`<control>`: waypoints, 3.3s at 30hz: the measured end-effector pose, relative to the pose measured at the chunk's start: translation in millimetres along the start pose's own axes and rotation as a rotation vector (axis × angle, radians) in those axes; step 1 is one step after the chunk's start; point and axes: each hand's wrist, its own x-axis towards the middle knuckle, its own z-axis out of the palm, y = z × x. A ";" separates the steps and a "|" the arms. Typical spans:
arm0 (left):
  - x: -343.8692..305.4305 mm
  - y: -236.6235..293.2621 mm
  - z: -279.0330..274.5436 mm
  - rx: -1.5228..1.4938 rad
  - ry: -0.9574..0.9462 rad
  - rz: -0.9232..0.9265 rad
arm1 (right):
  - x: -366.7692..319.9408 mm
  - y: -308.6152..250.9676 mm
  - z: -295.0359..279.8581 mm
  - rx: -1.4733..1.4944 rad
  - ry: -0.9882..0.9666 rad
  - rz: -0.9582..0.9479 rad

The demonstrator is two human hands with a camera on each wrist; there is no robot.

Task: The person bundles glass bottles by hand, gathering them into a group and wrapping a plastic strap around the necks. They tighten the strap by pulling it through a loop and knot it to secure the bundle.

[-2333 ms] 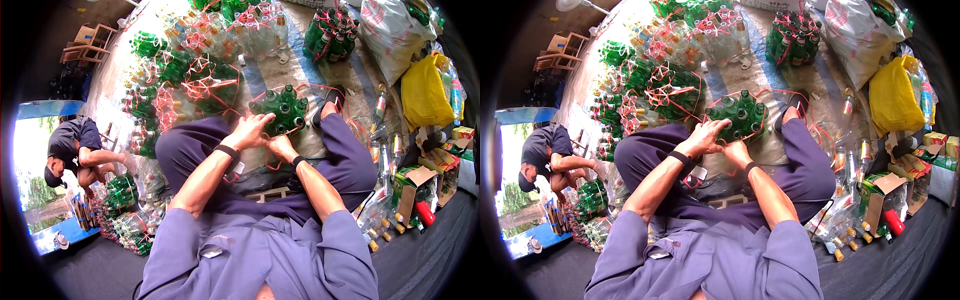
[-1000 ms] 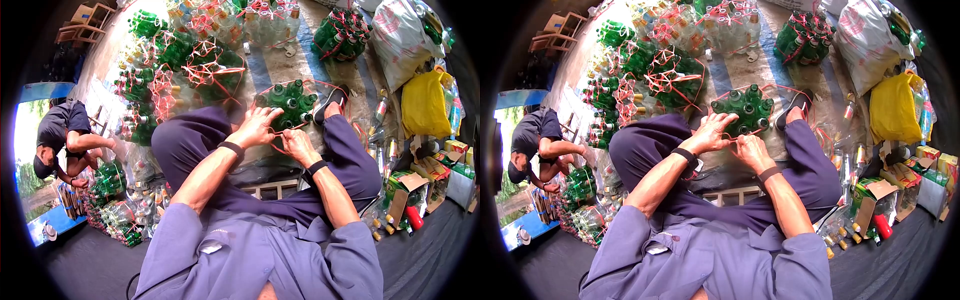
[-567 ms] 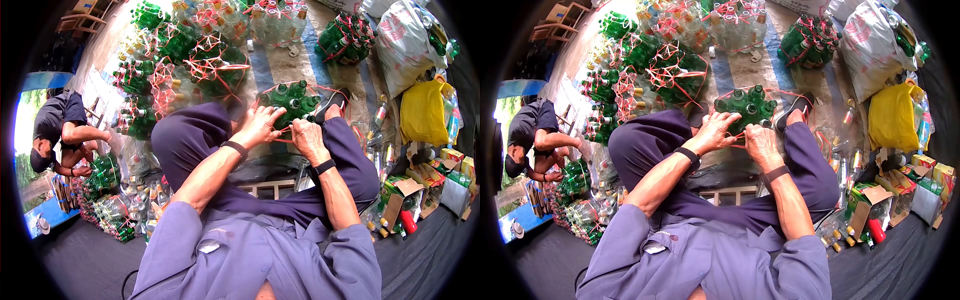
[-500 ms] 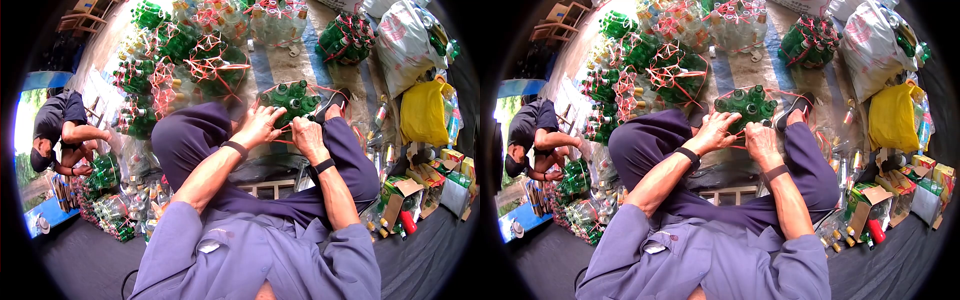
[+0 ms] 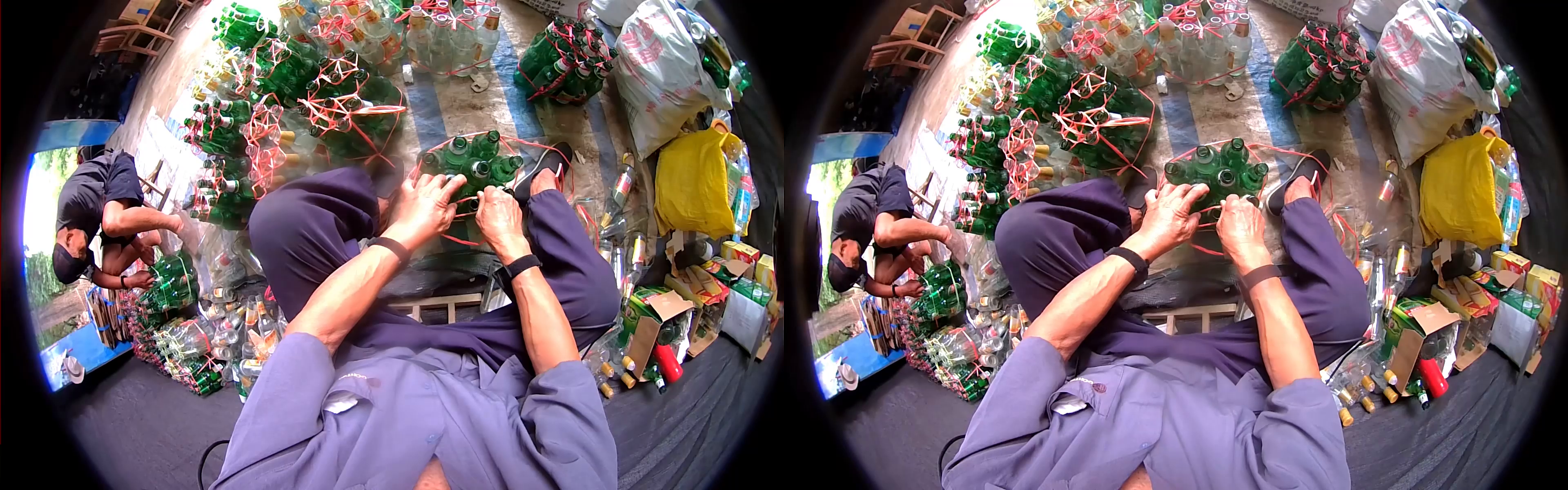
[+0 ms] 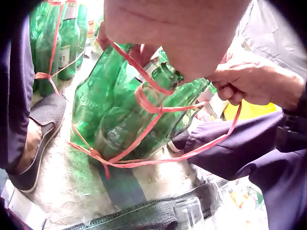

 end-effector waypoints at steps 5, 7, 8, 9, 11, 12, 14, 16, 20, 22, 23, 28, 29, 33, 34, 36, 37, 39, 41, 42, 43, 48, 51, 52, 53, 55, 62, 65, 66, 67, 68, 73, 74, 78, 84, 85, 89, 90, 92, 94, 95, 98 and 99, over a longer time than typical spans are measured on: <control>1.9 1.4 1.6 0.007 0.015 -0.027 | -10.0 5.1 -2.3 0.067 -0.044 0.033; 1.1 2.4 2.8 0.002 0.008 -0.056 | -14.9 10.0 5.6 0.090 -0.117 0.146; 1.1 2.1 2.9 0.010 0.021 -0.049 | -16.9 12.4 9.4 0.088 -0.118 0.146; 1.4 2.5 2.2 0.018 0.034 -0.043 | -18.6 12.1 10.6 0.144 -0.113 0.221; 2.0 4.1 0.8 0.022 0.021 -0.052 | -18.0 16.3 17.5 0.266 -0.116 0.374; 1.9 4.5 0.3 0.028 0.007 -0.060 | -16.9 19.5 22.3 0.267 -0.117 0.375; 2.9 4.9 -0.5 0.033 0.014 -0.057 | -15.1 27.2 31.2 0.450 -0.206 0.490; 4.0 5.8 -0.5 0.035 0.020 -0.052 | -18.2 35.0 46.6 0.480 -0.192 0.470; 5.9 4.6 -3.2 0.037 0.002 -0.054 | -20.4 30.7 52.4 0.372 -0.111 0.422; 5.4 5.2 -4.0 0.035 0.003 -0.048 | -19.7 33.0 51.6 0.446 -0.131 0.398; 6.2 5.3 -5.1 0.024 -0.003 -0.052 | -19.4 33.1 51.5 0.446 -0.129 0.401; 7.7 0.6 -8.7 -0.048 -0.049 -0.067 | -21.7 34.8 56.6 0.609 -0.084 0.442; 7.5 -1.4 -9.7 -0.045 -0.052 -0.065 | -23.2 36.8 58.3 0.613 -0.082 0.444; 9.5 -6.3 -12.5 -0.130 -0.077 -0.069 | -25.4 32.4 47.6 0.576 -0.101 0.388; 10.1 -5.8 -14.2 -0.126 -0.079 -0.064 | -25.3 31.1 45.2 0.558 -0.115 0.393; 8.7 -4.9 -15.6 -0.158 -0.075 -0.060 | -24.9 42.3 62.1 0.536 -0.120 0.356; 7.8 -5.1 -13.6 -0.146 -0.020 -0.058 | -23.5 44.2 65.1 0.511 -0.128 0.319; 6.4 -5.7 -12.0 -0.129 0.033 -0.054 | -22.6 46.8 65.5 0.512 -0.107 0.295; 5.3 -7.3 -13.8 -0.196 0.063 -0.078 | -24.3 44.2 62.2 0.513 -0.090 0.271; 4.5 -8.2 -14.8 -0.191 0.063 -0.078 | -25.0 42.1 60.3 0.496 -0.085 0.277; 4.0 -9.4 -15.8 -0.164 0.116 -0.102 | -25.5 39.9 58.5 0.480 -0.079 0.283; 1.4 -15.0 -21.3 -0.206 0.182 -0.209 | -29.0 38.2 73.3 0.288 -0.030 0.204; 1.1 -11.5 -26.8 -0.176 0.213 -0.172 | -17.7 87.7 133.8 0.975 -0.163 0.434; 2.3 -9.8 -28.5 -0.144 0.227 -0.147 | -18.2 87.2 130.1 0.973 -0.161 0.433; 4.0 -6.7 -30.8 -0.146 0.227 -0.145 | -20.7 82.6 118.3 0.952 -0.163 0.419; 7.7 4.2 -37.3 -0.083 0.209 0.056 | -23.0 56.7 68.5 0.841 -0.194 0.474; 8.7 36.8 -17.0 -0.246 -0.009 0.139 | -24.0 49.7 60.7 0.874 -0.141 0.620; 11.1 34.2 -3.3 -0.218 -0.047 0.127 | -22.9 52.5 64.0 0.815 -0.092 0.578; 13.7 34.9 -2.2 -0.213 -0.094 0.112 | -21.9 54.8 68.7 0.777 -0.093 0.589; 16.4 36.0 -0.7 -0.213 -0.098 0.114 | -21.6 57.6 73.1 0.740 -0.093 0.600; 18.8 37.5 1.0 -0.204 -0.094 0.126 | -22.6 60.5 77.4 0.742 -0.093 0.605; 33.8 51.4 -10.5 -0.160 -0.318 0.104 | -21.6 46.8 55.2 0.514 -0.086 0.604; 33.6 53.8 -8.9 -0.095 -0.304 0.159 | -22.2 48.6 58.1 0.525 -0.086 0.585; 35.5 54.0 5.4 0.060 -0.251 0.338 | -17.0 44.6 52.7 0.505 -0.114 0.692; 46.2 44.5 16.3 -0.066 -0.350 0.204 | -14.5 47.6 53.3 0.548 -0.142 0.760; 47.7 44.5 16.5 -0.071 -0.368 0.192 | -14.1 49.7 57.0 0.581 -0.148 0.761; 50.1 45.5 14.1 -0.061 -0.391 0.208 | -10.9 53.4 62.5 0.611 -0.211 0.815; 50.9 45.7 13.1 -0.061 -0.392 0.207 | -10.2 52.2 62.0 0.612 -0.212 0.816; 53.1 46.2 11.3 0.041 -0.393 0.287 | -8.9 49.7 61.0 0.613 -0.196 0.857; 55.6 48.2 8.9 0.104 -0.409 0.306 | -6.6 52.9 66.1 0.637 -0.216 0.904; 56.4 49.3 7.7 0.167 -0.424 0.326 | -6.0 54.7 68.6 0.661 -0.235 0.950; 54.9 43.9 11.9 0.226 -0.361 0.397 | -4.8 58.5 69.8 0.667 -0.235 0.931; 55.6 44.6 9.9 0.227 -0.361 0.398 | -4.6 58.9 70.9 0.668 -0.234 0.931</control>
